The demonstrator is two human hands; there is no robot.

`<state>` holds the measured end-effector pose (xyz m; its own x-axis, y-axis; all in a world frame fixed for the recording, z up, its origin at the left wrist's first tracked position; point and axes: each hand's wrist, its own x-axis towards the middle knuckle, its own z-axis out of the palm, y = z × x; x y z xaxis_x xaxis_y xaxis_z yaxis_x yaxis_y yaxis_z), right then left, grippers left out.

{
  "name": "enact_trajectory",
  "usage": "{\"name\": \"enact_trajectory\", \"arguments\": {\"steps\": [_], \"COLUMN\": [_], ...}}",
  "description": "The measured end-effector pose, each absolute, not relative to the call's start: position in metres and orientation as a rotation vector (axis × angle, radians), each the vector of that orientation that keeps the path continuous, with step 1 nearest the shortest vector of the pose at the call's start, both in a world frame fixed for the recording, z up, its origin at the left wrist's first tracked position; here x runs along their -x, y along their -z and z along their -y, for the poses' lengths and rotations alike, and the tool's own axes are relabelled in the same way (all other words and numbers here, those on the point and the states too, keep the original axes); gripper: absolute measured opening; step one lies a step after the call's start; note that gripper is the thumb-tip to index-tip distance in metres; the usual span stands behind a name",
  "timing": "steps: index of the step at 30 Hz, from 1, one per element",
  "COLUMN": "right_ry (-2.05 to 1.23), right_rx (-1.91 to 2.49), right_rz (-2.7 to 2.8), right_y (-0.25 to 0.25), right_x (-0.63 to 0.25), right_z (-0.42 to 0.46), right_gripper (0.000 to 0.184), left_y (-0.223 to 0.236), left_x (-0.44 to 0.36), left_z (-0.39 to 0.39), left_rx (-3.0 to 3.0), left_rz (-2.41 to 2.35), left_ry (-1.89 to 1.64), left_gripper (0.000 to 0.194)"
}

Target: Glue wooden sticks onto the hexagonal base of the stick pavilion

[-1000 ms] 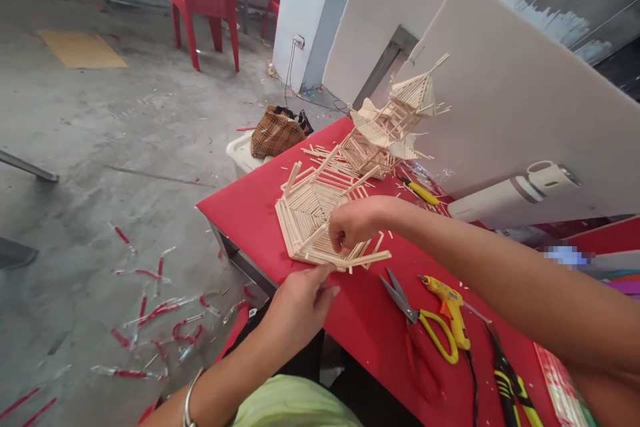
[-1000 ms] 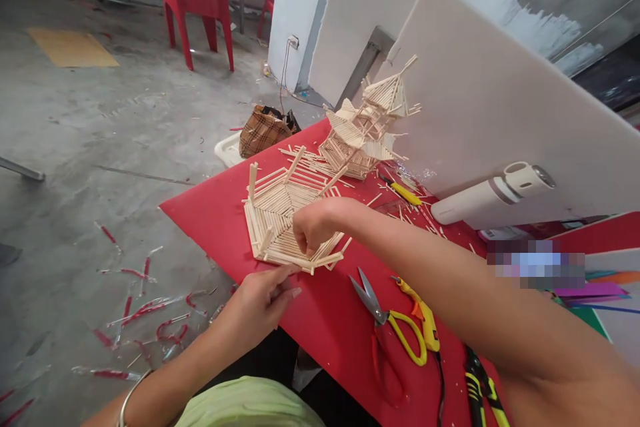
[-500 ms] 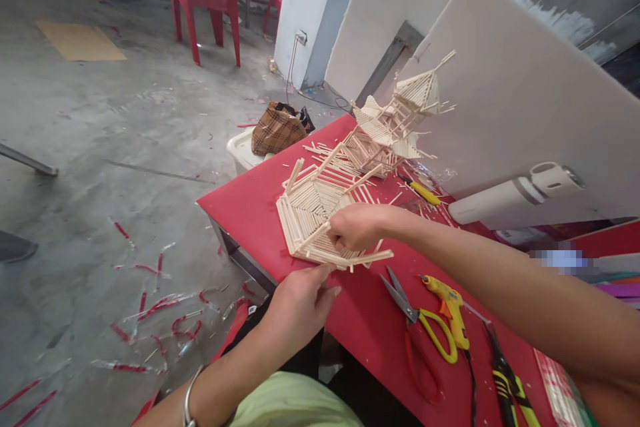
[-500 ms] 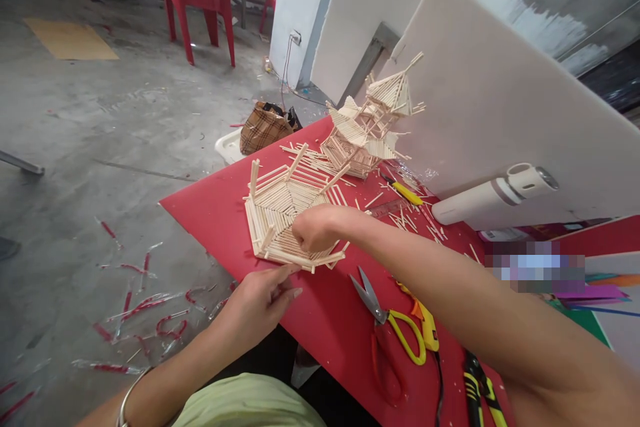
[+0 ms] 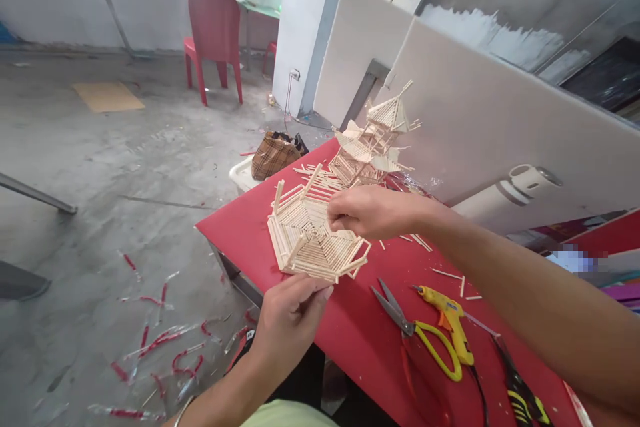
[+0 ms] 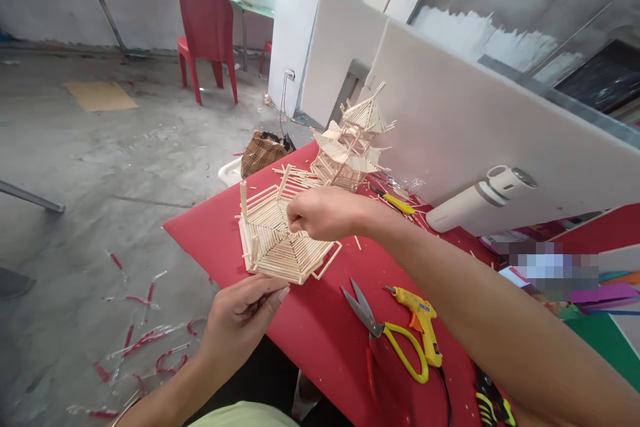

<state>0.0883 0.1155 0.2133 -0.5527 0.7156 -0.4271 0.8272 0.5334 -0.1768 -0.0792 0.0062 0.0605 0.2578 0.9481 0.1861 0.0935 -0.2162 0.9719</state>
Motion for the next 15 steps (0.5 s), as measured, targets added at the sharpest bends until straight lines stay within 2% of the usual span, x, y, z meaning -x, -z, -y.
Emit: {"name": "enact_trajectory", "arguments": {"steps": [4, 7, 9, 12, 13, 15], "right_ry": [0.657, 1.164, 1.379, 1.397, 1.448, 1.580], "right_rx": [-1.378, -1.477, -1.506, -1.611, -1.785, -2.357], "right_rz": [-2.644, -2.322, -2.151, -2.252, -2.243, -2.137], "right_y": [-0.257, -0.261, -0.244, -0.194, -0.175, -0.137], "right_x": [-0.097, -0.114, -0.131, -0.161, -0.170, -0.183], "right_z": [-0.077, -0.038, -0.017, -0.003, -0.004, -0.014], "right_gripper": [0.022, 0.042, 0.043, 0.020, 0.021, 0.036], "left_y": [-0.058, -0.046, -0.040, -0.039, -0.041, -0.047], "left_x": [0.082, 0.093, 0.105, 0.122, 0.125, 0.126], "left_z": [0.001, 0.008, 0.011, 0.013, 0.013, 0.009], "left_rx": [-1.689, -1.688, -1.566, -1.208, -1.061, -0.778], "left_rz": [-1.001, -1.064, -1.159, -1.324, -1.352, -1.335], "left_ry": [-1.001, -0.981, -1.060, -1.214, -1.257, -1.339], "left_gripper": [0.021, 0.022, 0.018, 0.024, 0.029, 0.033]}}
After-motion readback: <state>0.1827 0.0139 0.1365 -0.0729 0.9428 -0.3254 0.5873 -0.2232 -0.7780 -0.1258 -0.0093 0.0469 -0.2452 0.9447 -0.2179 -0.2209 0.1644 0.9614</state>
